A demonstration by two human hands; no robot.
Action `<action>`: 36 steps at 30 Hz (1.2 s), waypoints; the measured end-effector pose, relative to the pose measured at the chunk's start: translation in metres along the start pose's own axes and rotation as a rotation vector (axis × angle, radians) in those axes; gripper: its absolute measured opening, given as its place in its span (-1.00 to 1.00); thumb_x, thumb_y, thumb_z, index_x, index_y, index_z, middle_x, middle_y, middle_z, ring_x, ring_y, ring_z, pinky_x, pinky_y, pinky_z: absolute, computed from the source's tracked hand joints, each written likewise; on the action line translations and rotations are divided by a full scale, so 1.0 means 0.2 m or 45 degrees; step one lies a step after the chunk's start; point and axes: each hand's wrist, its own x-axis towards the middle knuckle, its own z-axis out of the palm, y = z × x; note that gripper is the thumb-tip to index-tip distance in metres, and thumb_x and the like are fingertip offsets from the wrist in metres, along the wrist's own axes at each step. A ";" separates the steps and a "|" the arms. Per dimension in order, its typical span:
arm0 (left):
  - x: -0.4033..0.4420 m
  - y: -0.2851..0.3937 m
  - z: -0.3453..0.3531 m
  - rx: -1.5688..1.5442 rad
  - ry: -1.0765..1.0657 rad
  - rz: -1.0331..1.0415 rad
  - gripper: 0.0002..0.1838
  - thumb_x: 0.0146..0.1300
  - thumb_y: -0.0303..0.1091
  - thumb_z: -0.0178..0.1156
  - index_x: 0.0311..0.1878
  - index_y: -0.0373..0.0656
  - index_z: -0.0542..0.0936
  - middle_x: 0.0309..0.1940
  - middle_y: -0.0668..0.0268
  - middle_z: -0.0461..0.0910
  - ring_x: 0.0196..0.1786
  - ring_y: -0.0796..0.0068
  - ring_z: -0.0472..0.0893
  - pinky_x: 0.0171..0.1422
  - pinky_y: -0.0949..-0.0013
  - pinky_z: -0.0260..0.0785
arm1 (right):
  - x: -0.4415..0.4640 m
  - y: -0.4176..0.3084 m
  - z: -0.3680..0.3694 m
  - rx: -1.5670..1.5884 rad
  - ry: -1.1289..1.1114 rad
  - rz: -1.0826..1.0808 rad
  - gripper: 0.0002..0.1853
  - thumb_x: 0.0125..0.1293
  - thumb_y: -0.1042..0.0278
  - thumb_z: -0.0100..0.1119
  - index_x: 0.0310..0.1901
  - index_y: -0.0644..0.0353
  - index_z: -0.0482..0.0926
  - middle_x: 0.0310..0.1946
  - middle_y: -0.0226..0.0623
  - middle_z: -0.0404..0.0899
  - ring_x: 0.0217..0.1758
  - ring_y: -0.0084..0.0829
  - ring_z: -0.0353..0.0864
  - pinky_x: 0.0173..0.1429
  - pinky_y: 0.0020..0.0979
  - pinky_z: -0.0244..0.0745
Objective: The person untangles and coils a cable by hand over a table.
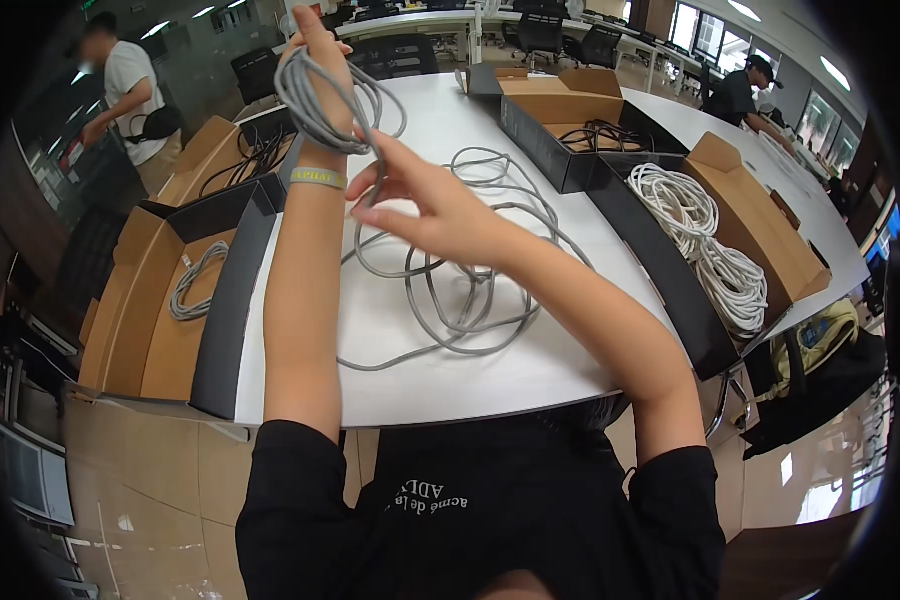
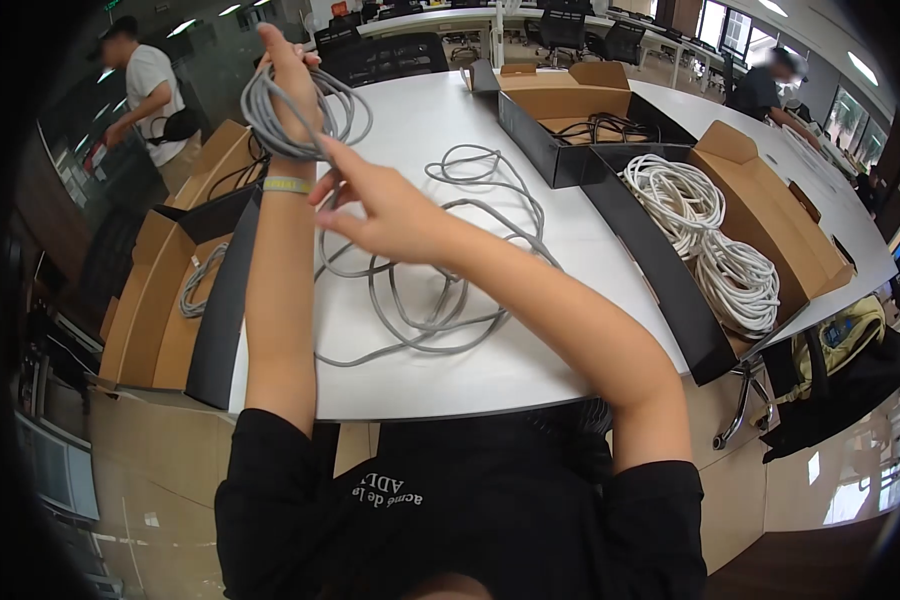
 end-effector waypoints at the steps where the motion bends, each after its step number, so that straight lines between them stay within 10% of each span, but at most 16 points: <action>1: 0.02 -0.02 -0.01 -0.103 0.054 -0.092 -0.39 0.28 0.29 -0.11 -0.53 -0.13 0.27 -0.60 0.40 0.30 -0.52 0.56 0.35 -0.28 0.50 0.26 | -0.01 0.00 0.04 -0.119 0.029 -0.148 -0.14 0.21 0.46 0.18 0.43 0.17 -0.17 -0.09 -0.21 0.47 -0.09 -0.41 0.52 0.10 -0.37 0.40; 8: 0.01 0.03 -0.02 -0.981 0.247 -0.489 -0.68 0.22 -0.17 -0.07 -0.58 -0.07 0.17 -0.70 0.39 0.17 -0.66 0.46 0.16 -0.45 0.35 0.17 | -0.07 0.01 0.24 -0.617 -0.025 -0.407 -0.02 0.03 0.63 0.23 0.41 0.26 -0.20 -0.14 -0.10 0.37 -0.16 -0.18 0.44 -0.03 -0.28 0.42; 11: 0.05 0.00 -0.05 -1.162 0.029 -0.691 -0.64 0.21 -0.23 -0.12 -0.70 -0.02 0.12 -0.78 0.47 0.14 -0.64 0.49 0.21 -0.08 0.13 0.28 | -0.05 0.01 0.20 -0.520 -0.041 -0.429 -0.04 0.02 0.60 0.25 0.40 0.31 -0.15 -0.14 -0.09 0.37 -0.17 -0.16 0.43 -0.03 -0.30 0.41; 16: 0.08 0.05 -0.09 -1.594 -0.337 -1.100 -0.66 0.21 -0.27 -0.10 -0.68 -0.07 0.16 -0.77 0.45 0.16 -0.63 0.51 0.27 0.03 0.16 0.25 | -0.07 -0.03 0.17 -1.231 -0.011 -0.327 -0.16 0.03 0.46 0.27 0.36 -0.23 0.12 0.14 -0.07 0.23 -0.34 -0.23 0.57 -0.48 -0.33 0.53; 22: 0.13 0.10 -0.16 -1.887 -0.601 -1.275 -0.66 0.26 -0.21 -0.14 -0.63 -0.07 0.19 -0.74 0.49 0.22 -0.61 0.57 0.34 0.06 0.14 0.34 | -0.06 0.06 0.10 -1.509 -0.012 -0.514 -0.32 0.09 0.46 0.13 0.29 -0.18 0.24 0.14 -0.14 0.31 -0.59 -0.40 0.53 -0.61 -0.47 0.43; 29: 0.22 0.18 -0.25 -1.909 -0.884 -1.243 -0.73 0.25 -0.28 -0.06 -0.57 -0.07 0.24 -0.69 0.49 0.22 -0.58 0.61 0.35 -0.09 0.30 0.31 | -0.04 0.22 -0.20 -1.455 -0.258 -0.100 -0.87 0.27 0.24 0.03 -0.21 0.05 0.39 -0.52 -0.27 0.53 -0.53 -0.18 0.55 -0.49 -0.21 0.41; 36: -0.07 0.25 0.08 -1.561 -1.348 -1.419 -0.45 0.38 0.02 -0.10 0.13 -0.34 0.32 -0.65 0.55 0.17 -0.59 0.75 0.24 -0.32 0.54 0.19 | -0.02 0.08 -0.50 -0.973 0.052 0.292 -0.66 0.06 -0.01 0.33 -0.31 0.11 0.68 -0.48 -0.33 0.63 -0.39 -0.41 0.59 -0.26 -0.42 0.44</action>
